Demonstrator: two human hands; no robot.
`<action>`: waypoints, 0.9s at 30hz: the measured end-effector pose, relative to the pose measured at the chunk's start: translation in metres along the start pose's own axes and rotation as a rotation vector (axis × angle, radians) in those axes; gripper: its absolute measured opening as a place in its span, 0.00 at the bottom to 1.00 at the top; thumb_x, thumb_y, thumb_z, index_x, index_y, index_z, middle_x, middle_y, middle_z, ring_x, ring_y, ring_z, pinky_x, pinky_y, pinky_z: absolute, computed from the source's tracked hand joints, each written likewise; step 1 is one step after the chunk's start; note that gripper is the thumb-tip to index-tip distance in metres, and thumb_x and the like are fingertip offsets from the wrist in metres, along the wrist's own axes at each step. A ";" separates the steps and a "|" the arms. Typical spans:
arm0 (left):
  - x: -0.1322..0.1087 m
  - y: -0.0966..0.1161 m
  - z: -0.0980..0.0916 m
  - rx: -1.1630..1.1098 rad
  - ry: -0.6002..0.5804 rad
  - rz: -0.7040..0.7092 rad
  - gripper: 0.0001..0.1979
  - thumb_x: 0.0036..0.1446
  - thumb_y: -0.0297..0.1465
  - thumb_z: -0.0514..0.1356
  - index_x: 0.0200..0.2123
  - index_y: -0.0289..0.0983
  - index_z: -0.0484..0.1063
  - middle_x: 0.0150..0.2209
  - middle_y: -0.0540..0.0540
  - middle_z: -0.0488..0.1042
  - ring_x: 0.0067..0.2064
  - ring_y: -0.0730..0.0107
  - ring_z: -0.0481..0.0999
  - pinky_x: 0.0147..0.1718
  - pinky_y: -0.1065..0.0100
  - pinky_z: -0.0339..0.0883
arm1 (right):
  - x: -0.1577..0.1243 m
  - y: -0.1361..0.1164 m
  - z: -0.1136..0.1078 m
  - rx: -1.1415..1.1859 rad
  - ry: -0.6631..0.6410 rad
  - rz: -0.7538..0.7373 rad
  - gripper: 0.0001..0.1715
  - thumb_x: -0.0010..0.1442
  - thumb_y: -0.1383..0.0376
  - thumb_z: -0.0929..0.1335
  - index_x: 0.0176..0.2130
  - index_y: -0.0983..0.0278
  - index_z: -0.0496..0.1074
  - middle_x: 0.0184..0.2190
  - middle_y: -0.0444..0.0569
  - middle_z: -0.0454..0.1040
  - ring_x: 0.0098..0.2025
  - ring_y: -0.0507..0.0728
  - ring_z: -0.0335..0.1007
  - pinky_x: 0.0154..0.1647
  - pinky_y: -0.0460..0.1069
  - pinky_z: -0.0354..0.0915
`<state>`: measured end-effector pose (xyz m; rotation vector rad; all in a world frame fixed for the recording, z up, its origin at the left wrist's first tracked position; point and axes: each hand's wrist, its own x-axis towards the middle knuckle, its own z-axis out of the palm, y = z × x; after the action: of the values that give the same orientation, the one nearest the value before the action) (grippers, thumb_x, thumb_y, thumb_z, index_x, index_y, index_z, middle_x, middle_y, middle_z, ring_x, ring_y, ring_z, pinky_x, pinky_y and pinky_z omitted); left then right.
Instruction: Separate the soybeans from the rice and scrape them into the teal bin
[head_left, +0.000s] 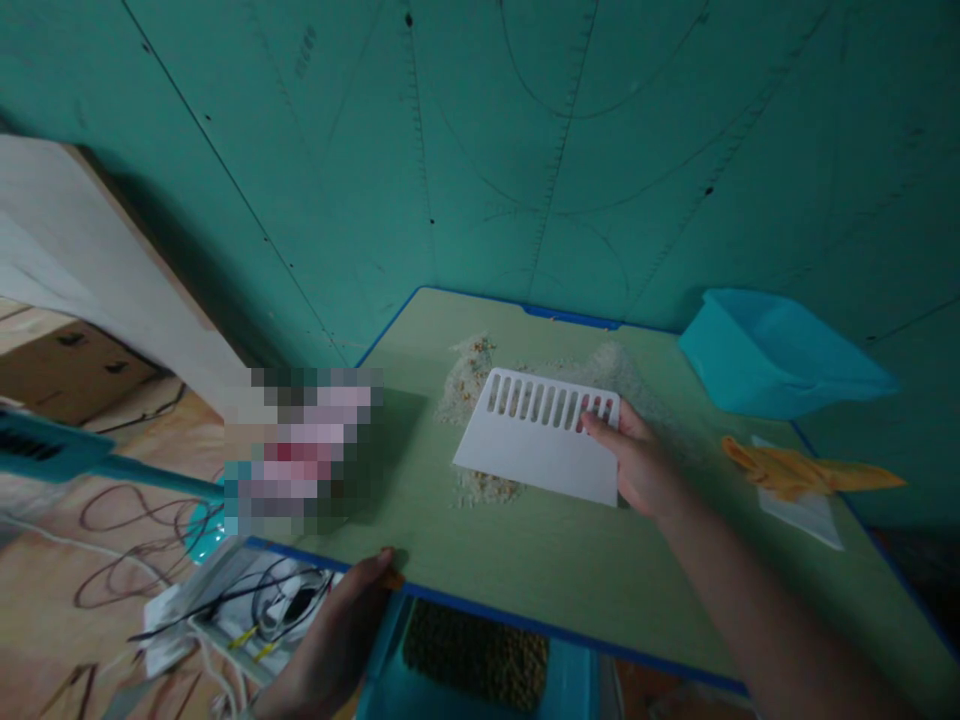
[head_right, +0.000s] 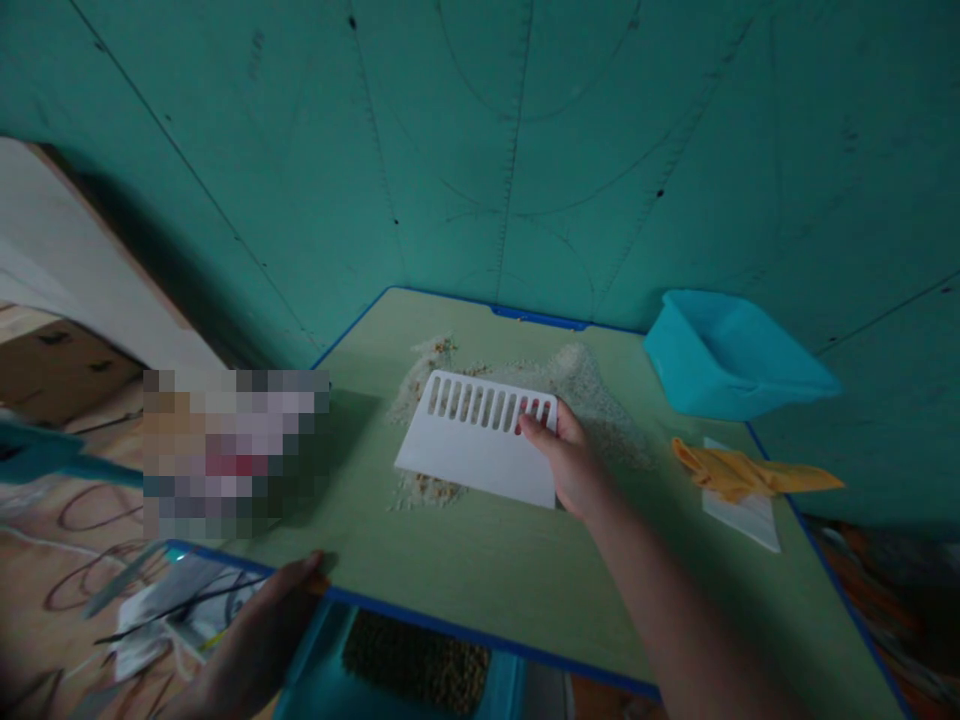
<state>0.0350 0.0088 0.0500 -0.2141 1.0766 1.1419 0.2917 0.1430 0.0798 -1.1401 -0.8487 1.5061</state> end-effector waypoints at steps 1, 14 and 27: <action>0.001 0.000 0.000 0.011 0.006 0.020 0.13 0.53 0.24 0.57 0.43 0.34 0.72 0.35 0.45 0.79 0.36 0.63 0.78 0.43 0.65 0.70 | -0.001 -0.001 0.001 0.006 0.000 0.002 0.16 0.44 0.61 0.74 0.33 0.60 0.67 0.27 0.39 0.73 0.29 0.52 0.68 0.33 0.48 0.61; 0.002 -0.001 -0.003 0.047 -0.033 0.011 0.11 0.53 0.25 0.57 0.40 0.35 0.74 0.32 0.45 0.80 0.38 0.61 0.78 0.44 0.63 0.69 | -0.007 0.002 0.008 0.005 -0.021 0.056 0.18 0.42 0.60 0.74 0.33 0.59 0.67 0.25 0.39 0.72 0.27 0.51 0.67 0.32 0.47 0.61; 0.002 -0.003 -0.001 0.132 -0.042 0.043 0.09 0.52 0.27 0.57 0.38 0.34 0.73 0.31 0.45 0.79 0.36 0.60 0.78 0.41 0.62 0.70 | -0.014 0.005 0.014 -0.020 -0.046 0.079 0.19 0.42 0.60 0.74 0.34 0.59 0.67 0.27 0.40 0.72 0.28 0.53 0.67 0.32 0.48 0.62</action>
<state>0.0367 0.0076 0.0470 -0.0635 1.1197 1.1041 0.2774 0.1292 0.0825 -1.1694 -0.8600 1.5972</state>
